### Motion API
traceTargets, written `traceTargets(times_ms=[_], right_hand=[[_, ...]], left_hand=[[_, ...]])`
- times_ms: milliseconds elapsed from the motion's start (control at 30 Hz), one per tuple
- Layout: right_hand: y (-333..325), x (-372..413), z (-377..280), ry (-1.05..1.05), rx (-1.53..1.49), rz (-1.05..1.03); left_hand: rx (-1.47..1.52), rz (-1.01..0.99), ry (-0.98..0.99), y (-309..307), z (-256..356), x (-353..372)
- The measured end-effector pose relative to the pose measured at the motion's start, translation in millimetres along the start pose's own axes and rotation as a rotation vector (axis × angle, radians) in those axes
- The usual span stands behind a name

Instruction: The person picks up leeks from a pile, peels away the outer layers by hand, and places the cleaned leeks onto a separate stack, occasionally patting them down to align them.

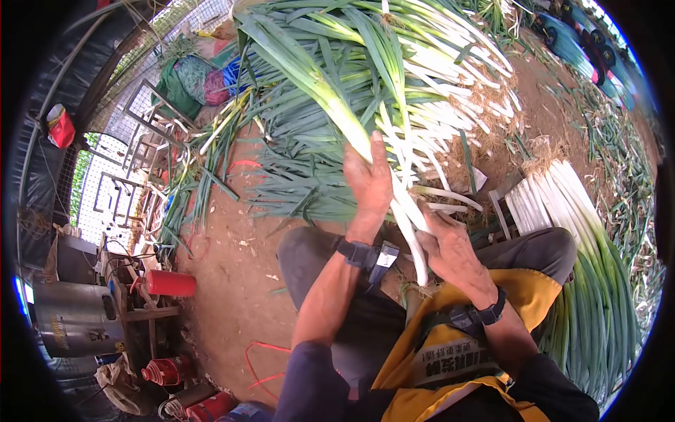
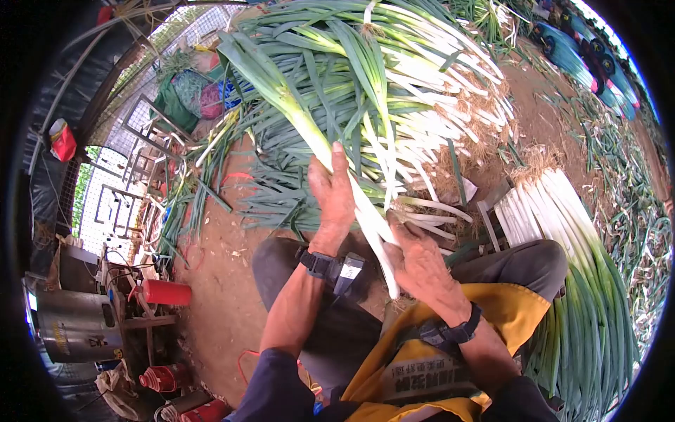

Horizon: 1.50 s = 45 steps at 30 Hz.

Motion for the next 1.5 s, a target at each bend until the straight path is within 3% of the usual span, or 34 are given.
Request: traceTargets(times_ms=[233,433,533,567,633,733,767,833,933,1067,1167,1200,1333,1433,1500], right_hand=[[-3.0,-4.5,-3.8,-0.009,-0.003,0.094],[-5.7,-2.7,-10.2,-0.027,-0.022,0.096],[-2.9,9.7,-6.9,-0.032,-0.298,-0.019],[16.5,26.3,15.5,0.155,-0.363,-0.228],[34.9,54.1,30.0,0.200,-0.380,-0.489],[50.0,61.4,34.9,0.307,-1.016,-0.351],[54.6,66.8,51.5,0.477,-1.011,-0.325],[44.1,63.7,56.7,0.513,-1.300,0.000],[41.1,67.3,58.7,0.508,-1.220,0.120],[58.7,61.1,42.6,0.453,-0.886,-0.216],[60.1,62.4,63.8,0.453,-0.590,-0.189],[49.4,56.9,63.3,0.375,-0.407,-0.098],[29.2,56.6,66.8,0.214,-0.143,0.095],[48.2,68.6,97.5,0.390,-0.280,0.010],[47.3,65.4,86.8,0.335,-0.501,0.064]], left_hand=[[0.020,-0.059,0.033,10.3,-5.9,-0.5],[0.203,-0.131,-0.088,16.0,-3.9,-0.3],[0.273,-0.198,-0.229,16.7,6.5,-6.4],[0.281,-0.223,-0.286,15.7,7.2,-9.1],[0.318,-0.245,-0.231,13.4,18.0,-21.1],[0.319,-0.223,-0.163,15.0,24.3,-20.6],[0.310,-0.214,-0.140,17.2,26.8,-19.8],[0.297,-0.205,-0.109,17.5,27.0,-21.1],[0.263,-0.151,-0.066,10.2,33.0,-21.3],[0.272,-0.135,-0.033,7.9,30.9,-19.1],[0.293,-0.124,-0.034,9.2,13.5,-12.9],[0.328,-0.153,-0.056,14.0,13.7,-9.0],[0.478,-0.276,-0.163,32.1,15.3,0.5],[0.491,-0.308,-0.247,39.1,17.4,3.8],[0.470,-0.329,-0.237,42.1,20.2,4.2]])
Point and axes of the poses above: each hand's wrist, its own x-axis away from the middle knuckle, its own y-axis out of the palm, z = x × y, the point moved 10 cm from there along -x, towards the middle knuckle, and after that the axes turned 3 degrees about -y, right-handed, at the moved point
